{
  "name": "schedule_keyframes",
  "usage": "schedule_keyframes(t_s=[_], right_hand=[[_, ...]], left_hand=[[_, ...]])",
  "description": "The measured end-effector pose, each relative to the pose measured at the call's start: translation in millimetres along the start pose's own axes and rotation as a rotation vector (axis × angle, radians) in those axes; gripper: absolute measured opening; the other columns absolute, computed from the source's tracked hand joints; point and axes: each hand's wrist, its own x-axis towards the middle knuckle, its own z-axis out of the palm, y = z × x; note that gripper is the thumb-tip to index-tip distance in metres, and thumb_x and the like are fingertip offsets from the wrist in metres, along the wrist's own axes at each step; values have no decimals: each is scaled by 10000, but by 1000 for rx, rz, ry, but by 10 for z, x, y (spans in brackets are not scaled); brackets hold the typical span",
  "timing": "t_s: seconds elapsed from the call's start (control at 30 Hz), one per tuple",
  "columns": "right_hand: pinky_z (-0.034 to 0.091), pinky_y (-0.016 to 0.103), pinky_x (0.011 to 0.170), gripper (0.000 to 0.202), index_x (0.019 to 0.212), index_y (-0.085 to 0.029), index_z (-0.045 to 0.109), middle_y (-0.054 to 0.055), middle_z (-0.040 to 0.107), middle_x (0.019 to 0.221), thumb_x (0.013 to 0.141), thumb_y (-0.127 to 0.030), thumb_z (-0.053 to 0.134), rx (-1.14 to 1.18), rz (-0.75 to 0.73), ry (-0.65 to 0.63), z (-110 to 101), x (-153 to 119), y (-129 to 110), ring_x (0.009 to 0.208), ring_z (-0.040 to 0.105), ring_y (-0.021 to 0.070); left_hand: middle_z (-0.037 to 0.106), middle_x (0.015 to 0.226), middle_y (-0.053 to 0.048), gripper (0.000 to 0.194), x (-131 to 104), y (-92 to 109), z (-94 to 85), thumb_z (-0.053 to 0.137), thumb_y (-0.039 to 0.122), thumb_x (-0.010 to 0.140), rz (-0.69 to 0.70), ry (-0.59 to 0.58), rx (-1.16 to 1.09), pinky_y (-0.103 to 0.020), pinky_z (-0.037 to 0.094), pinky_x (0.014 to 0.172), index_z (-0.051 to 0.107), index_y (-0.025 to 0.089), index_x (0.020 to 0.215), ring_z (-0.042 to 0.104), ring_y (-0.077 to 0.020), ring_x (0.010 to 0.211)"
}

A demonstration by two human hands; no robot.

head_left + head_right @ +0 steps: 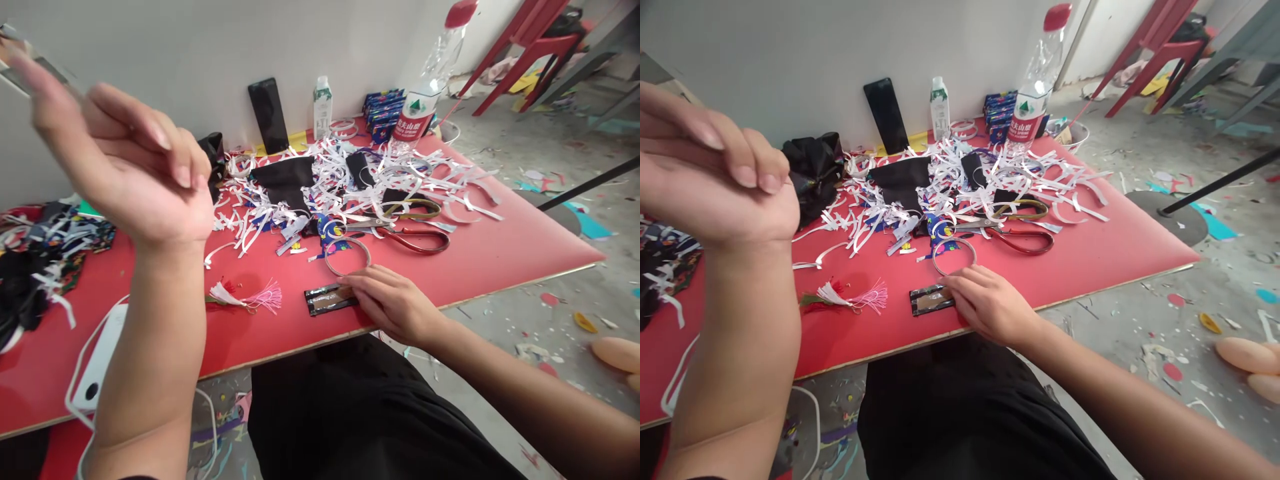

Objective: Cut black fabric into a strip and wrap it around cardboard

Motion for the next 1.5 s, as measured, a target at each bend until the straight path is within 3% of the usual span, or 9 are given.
schedule_keyframes(t_s=[0.13,0.27,0.33,0.53,0.63,0.8,1.03,1.3,1.5], right_hand=[[611,370,813,178,1145,-222,723,109,765,1040,1085,-247,557,8,219,123,-36,37,37,917,752,236],[606,435,871,199,1168,-232,743,119,782,1083,1073,-288,577,-81,161,117,-104,172,25,987,745,279],[598,421,894,237,1211,-222,738,120,790,1120,1094,-304,549,-46,106,-9,-131,315,-8,1031,748,275],[505,343,722,81,990,-201,757,82,785,1025,989,-253,696,-174,193,-544,-144,777,111,875,737,243],[477,343,714,158,997,-206,741,71,779,1027,1027,-329,647,-172,285,-570,-181,868,293,869,723,236],[491,387,823,233,1093,-183,746,103,768,1094,1054,-369,611,-225,214,-449,-190,844,398,981,723,279],[498,420,911,185,1061,-163,761,105,779,1071,1051,-320,665,-248,185,-359,-117,776,292,1008,732,287],[518,359,887,585,1466,-134,618,171,759,1314,972,-396,792,120,138,-403,432,1510,-228,1165,707,300],[406,295,689,171,895,-146,796,91,769,840,980,-135,648,150,194,-515,924,1924,-247,765,629,179]], left_hand=[[340,444,63,625,52,-13,-140,212,484,1150,-47,-201,-110,-292,277,368,479,243,638,358,-104,360],[692,642,-13,268,-293,94,-448,839,426,873,-286,-826,385,-297,393,471,715,215,766,598,-158,515],[775,847,-26,127,-532,194,-637,781,376,904,-279,-1169,784,-319,450,597,748,261,861,686,-211,704],[724,908,-67,106,-975,207,-879,589,294,963,-214,-1390,1167,-363,419,670,646,240,890,677,-276,838],[704,895,-78,97,-1059,84,-853,559,229,939,-201,-1445,1224,-362,410,665,592,232,847,663,-269,818],[694,862,-68,140,-1109,-16,-920,478,185,940,-214,-1414,1228,-362,433,666,549,236,830,662,-254,791],[752,850,-42,104,-1006,59,-1131,527,300,918,-326,-1040,1174,-344,500,683,614,246,896,701,-225,739],[811,837,-26,170,-994,8,-1072,634,372,871,-457,-725,1089,-306,553,682,735,237,897,713,-203,706],[835,896,-48,228,-1026,-140,-1258,704,389,844,-460,-455,1002,-304,603,725,796,215,960,774,-214,789]])
